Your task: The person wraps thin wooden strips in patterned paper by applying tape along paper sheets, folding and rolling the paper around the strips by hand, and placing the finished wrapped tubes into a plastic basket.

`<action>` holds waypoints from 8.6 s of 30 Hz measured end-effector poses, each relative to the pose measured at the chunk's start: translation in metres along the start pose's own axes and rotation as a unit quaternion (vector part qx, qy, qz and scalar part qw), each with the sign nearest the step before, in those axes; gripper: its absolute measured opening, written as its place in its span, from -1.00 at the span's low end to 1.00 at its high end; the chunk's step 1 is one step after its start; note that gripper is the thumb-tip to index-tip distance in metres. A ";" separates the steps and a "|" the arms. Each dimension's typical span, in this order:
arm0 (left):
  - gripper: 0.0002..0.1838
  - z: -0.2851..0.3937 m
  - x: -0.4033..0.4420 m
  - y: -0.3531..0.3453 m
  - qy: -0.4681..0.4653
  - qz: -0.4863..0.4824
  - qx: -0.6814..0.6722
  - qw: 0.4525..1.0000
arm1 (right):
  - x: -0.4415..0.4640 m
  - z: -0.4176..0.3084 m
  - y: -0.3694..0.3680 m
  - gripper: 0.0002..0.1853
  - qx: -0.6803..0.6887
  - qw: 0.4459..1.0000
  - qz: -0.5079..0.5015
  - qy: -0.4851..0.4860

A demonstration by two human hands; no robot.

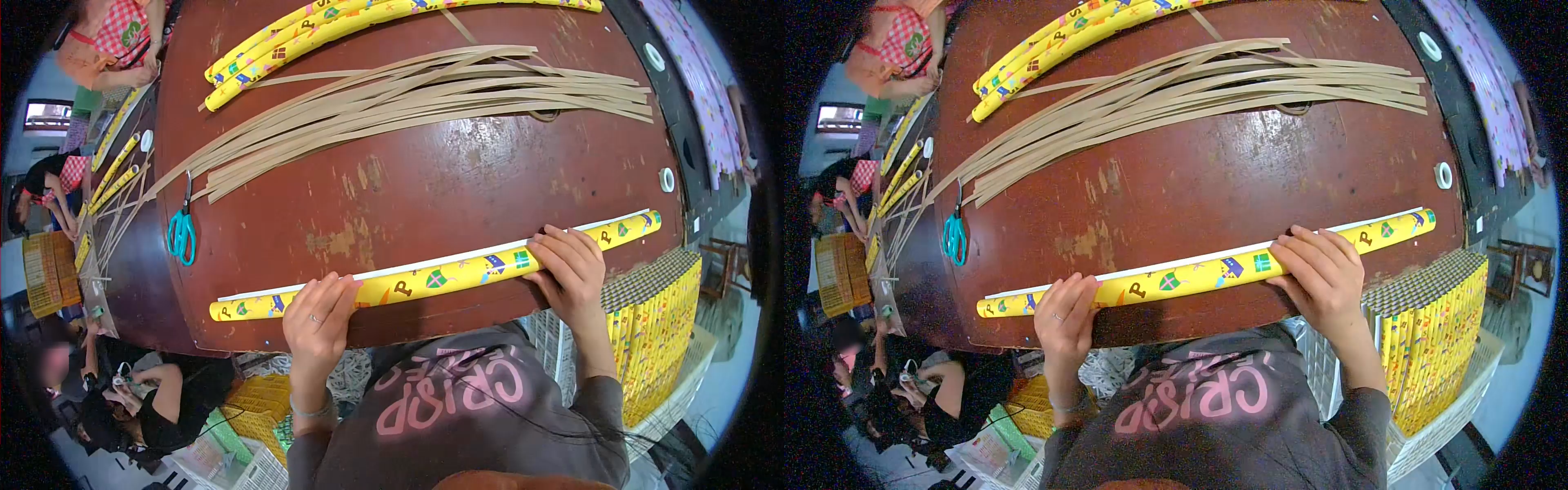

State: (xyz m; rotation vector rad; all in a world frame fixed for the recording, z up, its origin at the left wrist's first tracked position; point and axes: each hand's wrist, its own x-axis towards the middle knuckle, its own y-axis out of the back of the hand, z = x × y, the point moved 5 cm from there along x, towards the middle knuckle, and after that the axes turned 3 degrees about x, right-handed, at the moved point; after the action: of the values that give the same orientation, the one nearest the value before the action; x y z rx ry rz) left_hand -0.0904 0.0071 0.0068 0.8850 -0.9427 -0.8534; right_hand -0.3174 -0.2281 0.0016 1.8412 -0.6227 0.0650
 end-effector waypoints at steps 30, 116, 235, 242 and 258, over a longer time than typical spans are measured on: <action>-0.42 -0.046 0.073 -0.010 -0.096 -0.178 0.116 0.972 | 0.072 0.042 -0.011 -0.24 -0.092 0.971 -0.171 0.139; -0.19 -0.041 0.035 0.026 -0.025 -0.087 0.151 0.984 | 0.116 -0.037 -0.069 -0.35 0.105 0.934 -0.223 0.257; -0.45 -0.081 0.311 -0.075 -0.159 -0.018 0.124 0.979 | -0.130 -0.036 0.305 -0.79 0.655 0.682 -0.045 0.322; -0.40 -0.090 0.309 -0.078 -0.132 -0.033 0.114 0.984 | -0.146 -0.038 0.319 -0.86 0.640 0.692 -0.043 0.332; -0.23 -0.090 0.307 -0.073 -0.087 -0.042 0.100 0.990 | -0.134 -0.026 0.269 -0.70 0.504 0.839 -0.031 0.204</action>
State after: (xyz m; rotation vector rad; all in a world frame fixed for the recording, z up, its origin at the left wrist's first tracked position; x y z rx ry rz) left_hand 0.0818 -0.2720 0.0050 1.0403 -1.1634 -0.9311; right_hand -0.5454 -0.2140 0.1984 2.7338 -0.1999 0.8646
